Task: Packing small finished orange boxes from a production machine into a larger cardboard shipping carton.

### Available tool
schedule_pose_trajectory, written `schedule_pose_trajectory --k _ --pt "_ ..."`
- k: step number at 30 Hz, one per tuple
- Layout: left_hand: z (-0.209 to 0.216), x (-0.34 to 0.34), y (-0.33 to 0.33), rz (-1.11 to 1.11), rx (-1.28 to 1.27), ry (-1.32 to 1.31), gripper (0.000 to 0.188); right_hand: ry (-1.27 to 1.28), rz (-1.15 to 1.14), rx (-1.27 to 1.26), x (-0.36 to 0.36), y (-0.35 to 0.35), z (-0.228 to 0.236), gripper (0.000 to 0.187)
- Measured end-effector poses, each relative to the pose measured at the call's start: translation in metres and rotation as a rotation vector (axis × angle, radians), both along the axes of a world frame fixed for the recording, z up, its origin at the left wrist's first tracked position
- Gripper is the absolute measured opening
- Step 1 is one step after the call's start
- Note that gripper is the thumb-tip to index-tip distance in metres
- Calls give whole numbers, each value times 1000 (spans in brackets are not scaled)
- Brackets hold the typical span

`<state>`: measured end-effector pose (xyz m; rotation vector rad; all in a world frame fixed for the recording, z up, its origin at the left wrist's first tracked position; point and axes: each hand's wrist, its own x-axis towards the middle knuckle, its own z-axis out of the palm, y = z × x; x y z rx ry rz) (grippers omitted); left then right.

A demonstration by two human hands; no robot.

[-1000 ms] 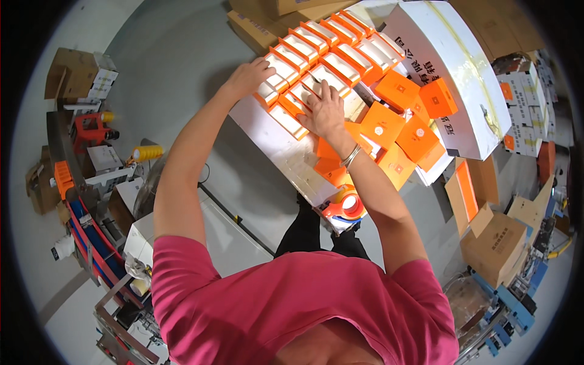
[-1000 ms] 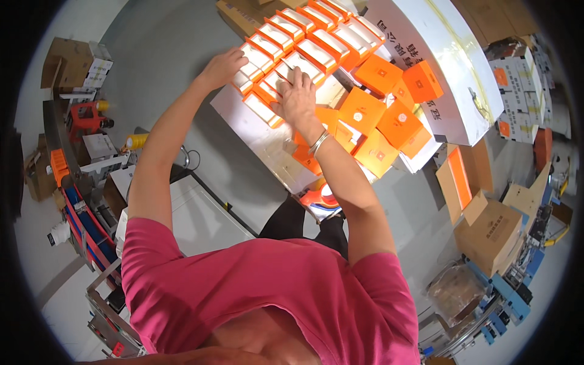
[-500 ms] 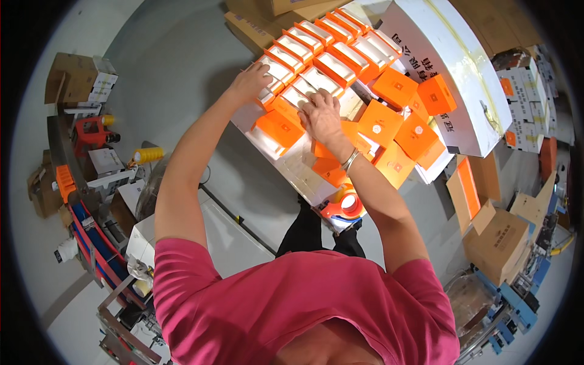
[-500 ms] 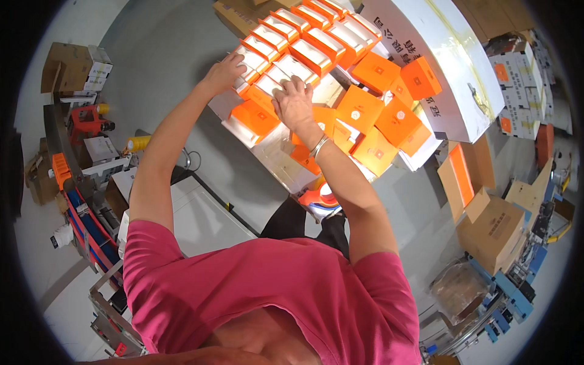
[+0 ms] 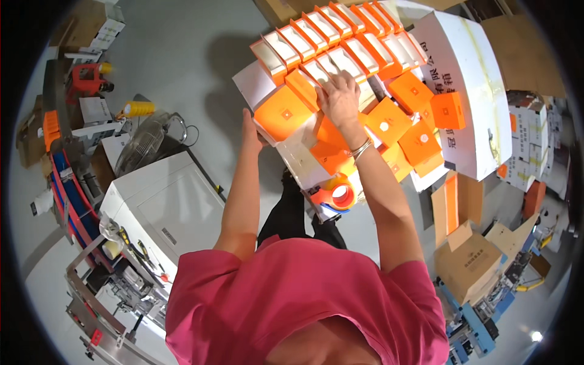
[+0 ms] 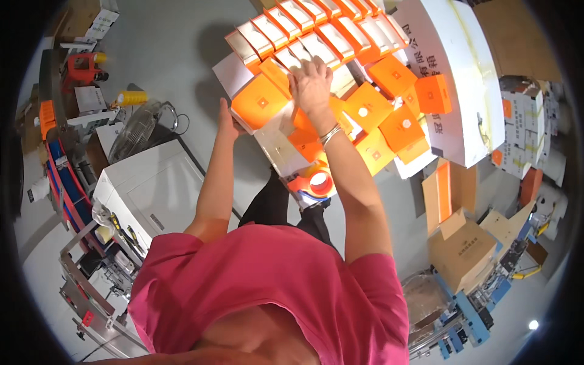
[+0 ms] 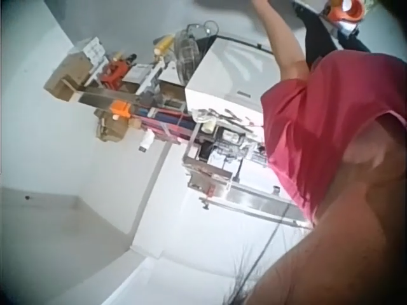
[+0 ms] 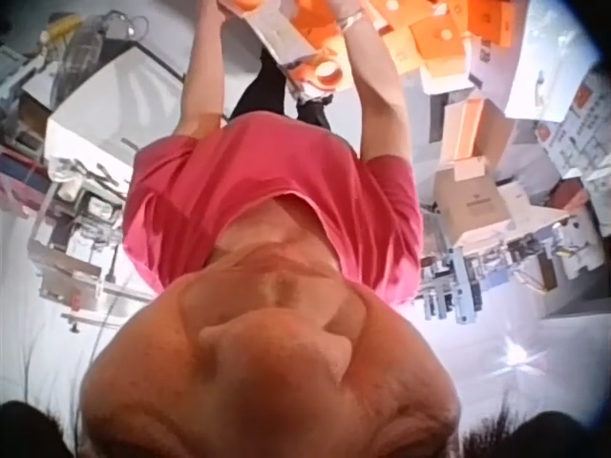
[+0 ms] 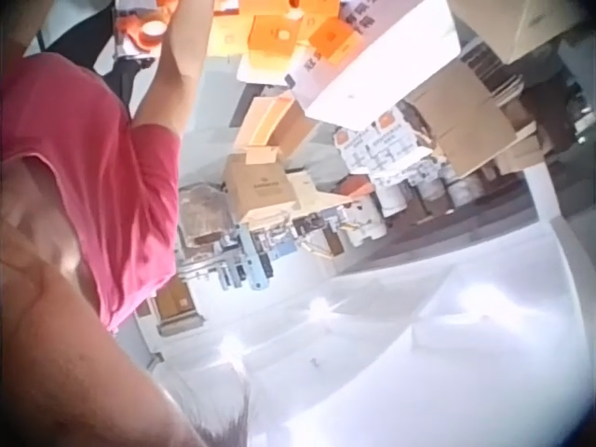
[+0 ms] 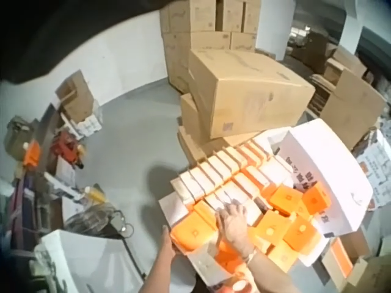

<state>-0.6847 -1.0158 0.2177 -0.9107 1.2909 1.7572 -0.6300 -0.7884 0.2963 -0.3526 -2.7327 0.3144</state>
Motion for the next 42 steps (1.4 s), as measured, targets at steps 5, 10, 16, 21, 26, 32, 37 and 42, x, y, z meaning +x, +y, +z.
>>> schedule_pose_trajectory --k 5,10,16,21,26,32,37,42 --pt "23 11 16 -186 -311 544 51 47 21 -3 0 -3 -7 17" --pt "62 28 63 -321 -349 876 45 56 10 -105 1 -5 -10 18" --pt "69 22 78 -359 -424 910 39 50 -14 -74 -2 -10 -6 21" --pt "61 18 70 -357 -395 860 34 -110 89 -75 0 -15 14 42" --pt "65 20 63 -338 -337 802 32 -196 46 -90 2 -24 15 45" --pt "91 7 55 -249 -151 579 43 65 5 -178 2 -20 -2 17" --pt "89 1 54 -371 -296 614 44 89 14 -134 4 -22 -5 16" --pt "77 4 48 -469 -648 1058 52 122 -30 -164 6 -20 11 18"
